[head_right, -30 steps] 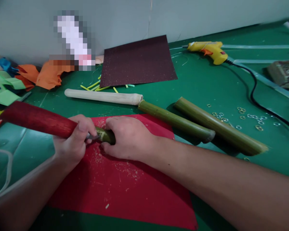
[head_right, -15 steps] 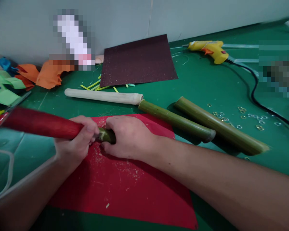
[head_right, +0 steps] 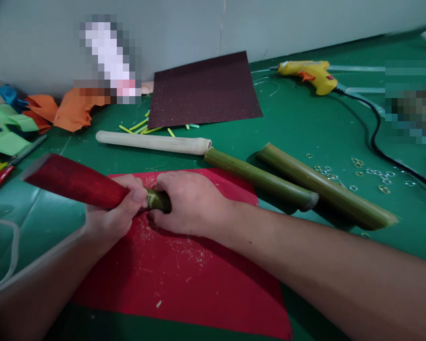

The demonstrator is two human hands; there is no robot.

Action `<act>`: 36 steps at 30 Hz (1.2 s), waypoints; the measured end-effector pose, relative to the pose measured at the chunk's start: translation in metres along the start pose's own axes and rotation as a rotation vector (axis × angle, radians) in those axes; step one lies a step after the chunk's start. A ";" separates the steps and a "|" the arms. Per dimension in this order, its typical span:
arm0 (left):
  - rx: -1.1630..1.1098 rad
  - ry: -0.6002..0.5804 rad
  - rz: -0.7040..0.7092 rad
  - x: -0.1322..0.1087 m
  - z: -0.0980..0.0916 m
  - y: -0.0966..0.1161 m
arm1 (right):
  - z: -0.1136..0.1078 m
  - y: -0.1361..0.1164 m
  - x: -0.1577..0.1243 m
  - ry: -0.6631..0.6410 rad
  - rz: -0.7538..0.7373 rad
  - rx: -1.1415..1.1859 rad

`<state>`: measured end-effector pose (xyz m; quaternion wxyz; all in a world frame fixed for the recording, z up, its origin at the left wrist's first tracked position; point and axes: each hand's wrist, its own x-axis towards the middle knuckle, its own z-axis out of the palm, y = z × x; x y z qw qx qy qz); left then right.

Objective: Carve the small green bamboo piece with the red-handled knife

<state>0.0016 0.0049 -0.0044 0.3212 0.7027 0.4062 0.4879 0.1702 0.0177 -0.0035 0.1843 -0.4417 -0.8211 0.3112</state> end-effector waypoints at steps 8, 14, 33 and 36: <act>-0.031 -0.027 0.022 -0.003 0.001 -0.004 | -0.001 -0.001 0.000 -0.019 0.011 0.022; -0.049 0.200 -0.150 -0.005 0.004 -0.002 | -0.001 -0.001 0.001 -0.021 0.014 -0.012; -0.004 0.117 -0.051 -0.002 0.003 -0.001 | 0.000 0.001 0.000 0.012 -0.004 -0.009; -0.009 0.148 -0.142 -0.002 0.002 -0.001 | 0.000 0.001 0.000 0.010 -0.001 -0.021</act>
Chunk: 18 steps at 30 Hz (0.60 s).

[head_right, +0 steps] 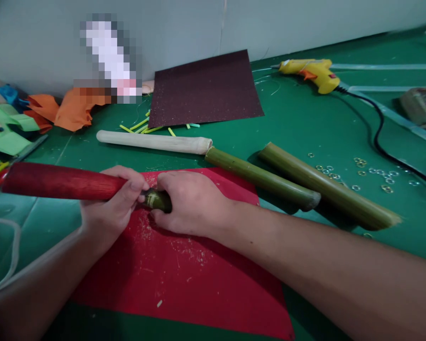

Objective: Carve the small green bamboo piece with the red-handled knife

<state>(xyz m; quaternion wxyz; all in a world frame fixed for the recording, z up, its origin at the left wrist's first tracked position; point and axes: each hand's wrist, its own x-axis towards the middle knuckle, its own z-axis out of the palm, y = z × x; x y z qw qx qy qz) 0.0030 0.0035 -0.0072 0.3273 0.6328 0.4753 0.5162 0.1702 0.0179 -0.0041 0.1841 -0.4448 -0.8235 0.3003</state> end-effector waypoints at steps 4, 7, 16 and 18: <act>-0.046 -0.012 -0.027 0.000 0.000 0.003 | 0.000 0.000 0.000 0.002 -0.013 -0.010; -0.010 -0.059 0.018 0.000 0.001 0.004 | 0.001 0.001 -0.001 0.026 -0.020 0.008; 0.054 -0.148 0.165 0.001 0.002 0.006 | 0.000 -0.001 0.000 -0.010 -0.016 0.059; 0.042 -0.117 0.156 0.000 0.002 0.006 | 0.001 0.000 0.000 0.007 -0.027 0.045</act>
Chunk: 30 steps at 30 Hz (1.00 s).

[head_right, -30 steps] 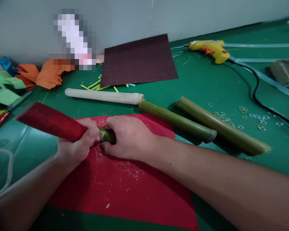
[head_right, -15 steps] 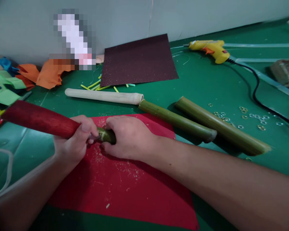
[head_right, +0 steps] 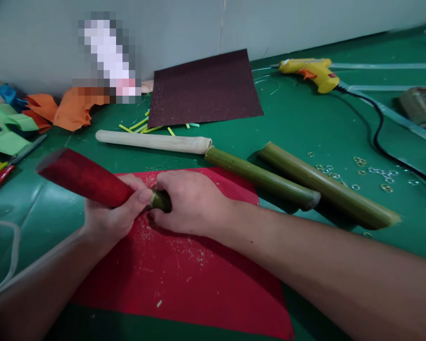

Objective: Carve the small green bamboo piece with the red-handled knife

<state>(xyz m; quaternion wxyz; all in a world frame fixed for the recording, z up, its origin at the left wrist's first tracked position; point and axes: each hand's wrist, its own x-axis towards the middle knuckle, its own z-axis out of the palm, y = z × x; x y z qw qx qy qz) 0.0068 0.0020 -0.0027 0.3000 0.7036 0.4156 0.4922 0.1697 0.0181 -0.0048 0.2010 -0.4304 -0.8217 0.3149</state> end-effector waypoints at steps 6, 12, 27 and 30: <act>-0.059 0.224 -0.221 0.000 0.001 -0.004 | 0.000 0.001 0.000 -0.015 0.028 -0.022; -0.044 0.127 -0.183 -0.003 0.000 -0.001 | 0.000 0.000 0.000 -0.004 0.014 -0.048; 0.029 0.005 -0.024 0.001 -0.002 0.000 | 0.001 0.001 -0.002 0.025 -0.013 -0.007; 0.021 0.063 -0.092 0.001 0.000 0.002 | 0.001 0.001 -0.001 0.030 -0.009 -0.017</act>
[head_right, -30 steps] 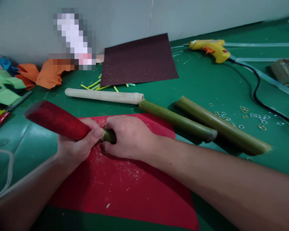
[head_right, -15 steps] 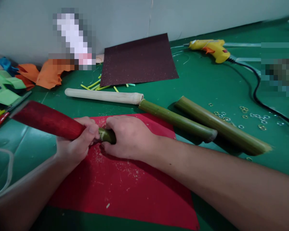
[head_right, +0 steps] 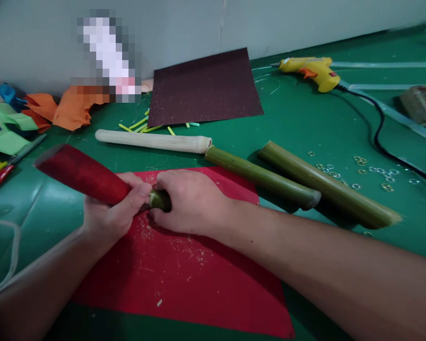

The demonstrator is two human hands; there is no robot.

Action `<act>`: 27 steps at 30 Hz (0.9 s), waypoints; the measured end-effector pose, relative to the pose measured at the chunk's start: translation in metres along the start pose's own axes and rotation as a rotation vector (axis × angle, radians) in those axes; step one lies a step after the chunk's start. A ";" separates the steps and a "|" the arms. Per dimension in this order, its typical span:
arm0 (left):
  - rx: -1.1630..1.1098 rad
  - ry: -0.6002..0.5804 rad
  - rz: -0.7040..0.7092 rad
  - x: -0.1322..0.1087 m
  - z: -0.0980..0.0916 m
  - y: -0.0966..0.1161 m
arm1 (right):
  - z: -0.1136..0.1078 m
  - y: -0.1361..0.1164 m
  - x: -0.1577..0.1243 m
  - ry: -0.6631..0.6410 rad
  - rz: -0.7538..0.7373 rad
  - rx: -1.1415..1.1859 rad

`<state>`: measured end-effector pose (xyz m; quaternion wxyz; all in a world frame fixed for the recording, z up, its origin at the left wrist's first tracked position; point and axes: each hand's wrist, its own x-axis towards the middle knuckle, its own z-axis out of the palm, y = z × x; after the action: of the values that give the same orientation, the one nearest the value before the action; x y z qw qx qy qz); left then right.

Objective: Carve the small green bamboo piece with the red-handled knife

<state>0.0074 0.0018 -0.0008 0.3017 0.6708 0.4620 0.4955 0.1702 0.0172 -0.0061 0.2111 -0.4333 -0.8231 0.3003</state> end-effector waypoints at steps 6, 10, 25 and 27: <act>-0.100 0.121 -0.146 -0.003 0.002 -0.002 | -0.002 -0.001 0.001 -0.043 0.008 0.017; -0.096 0.071 -0.110 -0.003 0.001 -0.003 | -0.002 0.000 0.001 -0.050 0.013 -0.015; 0.034 -0.027 0.063 -0.003 -0.001 -0.003 | 0.000 0.001 0.001 0.010 -0.015 0.000; -0.001 0.027 0.009 -0.003 0.000 -0.005 | -0.001 0.000 0.001 0.003 -0.009 0.000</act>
<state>0.0054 0.0006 -0.0059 0.2935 0.6660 0.4630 0.5060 0.1702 0.0181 -0.0055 0.2136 -0.4303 -0.8246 0.2987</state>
